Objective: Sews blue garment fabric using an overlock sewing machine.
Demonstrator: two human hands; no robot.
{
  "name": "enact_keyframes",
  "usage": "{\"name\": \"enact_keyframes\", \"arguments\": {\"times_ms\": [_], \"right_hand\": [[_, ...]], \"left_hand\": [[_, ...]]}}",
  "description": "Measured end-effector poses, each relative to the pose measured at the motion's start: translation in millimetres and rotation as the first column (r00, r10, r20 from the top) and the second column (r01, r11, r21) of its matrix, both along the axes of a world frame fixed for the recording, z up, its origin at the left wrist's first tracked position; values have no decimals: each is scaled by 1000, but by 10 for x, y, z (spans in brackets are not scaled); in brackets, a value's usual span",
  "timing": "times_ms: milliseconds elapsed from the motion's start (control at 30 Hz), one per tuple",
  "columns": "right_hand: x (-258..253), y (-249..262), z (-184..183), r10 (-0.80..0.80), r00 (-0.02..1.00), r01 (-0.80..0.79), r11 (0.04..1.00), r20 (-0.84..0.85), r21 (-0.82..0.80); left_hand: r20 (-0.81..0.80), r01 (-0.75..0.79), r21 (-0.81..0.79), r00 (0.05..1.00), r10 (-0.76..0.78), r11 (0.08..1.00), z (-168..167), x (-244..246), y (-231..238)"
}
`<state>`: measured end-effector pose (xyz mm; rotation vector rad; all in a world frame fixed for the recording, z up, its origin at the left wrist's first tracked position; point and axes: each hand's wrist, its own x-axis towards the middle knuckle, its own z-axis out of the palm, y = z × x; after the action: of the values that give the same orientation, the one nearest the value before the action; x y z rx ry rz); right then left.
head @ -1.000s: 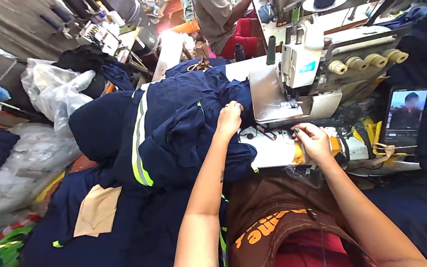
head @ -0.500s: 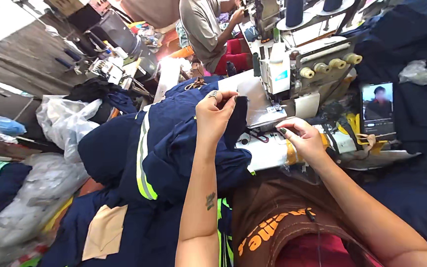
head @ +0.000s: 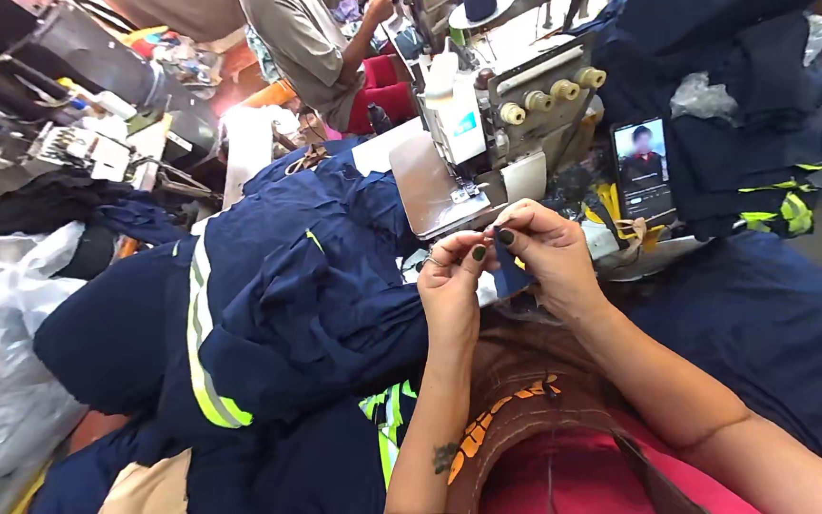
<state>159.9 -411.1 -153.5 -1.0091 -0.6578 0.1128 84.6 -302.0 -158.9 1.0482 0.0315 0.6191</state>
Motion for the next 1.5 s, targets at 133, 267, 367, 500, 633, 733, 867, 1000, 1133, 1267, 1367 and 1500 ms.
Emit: {"name": "enact_keyframes", "arguments": {"times_ms": [133, 267, 367, 500, 633, 733, 867, 1000, 1133, 1267, 1367, 1500], "right_hand": [[-22, 19, -66, -45, 994, 53, 996, -101, 69], [-52, 53, -128, -12, 989, 25, 996, -148, 86], [-38, 75, -181, -18, 991, 28, 997, -130, 71], [-28, 80, -230, -32, 993, 39, 998, -113, 58], [-47, 81, -212, -29, 993, 38, 996, -115, 76], [-55, 62, -210, -32, 991, 38, 998, -127, 44], [-14, 44, -265, -108, 994, 108, 994, -31, -12], [-33, 87, -267, -112, 994, 112, 993, 10, 22], [-90, 127, -266, -93, 995, 94, 995, -33, 20], [-126, 157, -324, -119, 989, 119, 993, -83, -7], [-74, 151, -356, -179, 984, 178, 982, -17, -55], [-50, 137, -363, -208, 978, 208, 970, 16, -127]], "left_hand": [[-85, -18, -28, 996, 15, 999, -65, 72, -134], [-79, -13, -25, 997, 11, 1000, -93, 91, -91], [-69, -15, -6, 997, 14, 1000, -121, 74, -74], [-55, -37, 55, 998, 40, 998, -165, 81, -79], [-50, -16, -2, 999, 16, 1000, -196, 111, -100], [-47, -21, 81, 999, 24, 996, -200, 117, -91], [-32, -37, 325, 998, 50, 945, -162, 65, -19], [-77, -40, 216, 995, 58, 976, -137, 58, -37], [-62, -27, 89, 998, 32, 996, -185, 77, -51], [-52, -57, 152, 996, 66, 987, -224, 72, -60], [-98, -88, 296, 988, 123, 951, -235, 66, -86], [-90, -98, 451, 984, 155, 887, -240, 54, -42]]}}
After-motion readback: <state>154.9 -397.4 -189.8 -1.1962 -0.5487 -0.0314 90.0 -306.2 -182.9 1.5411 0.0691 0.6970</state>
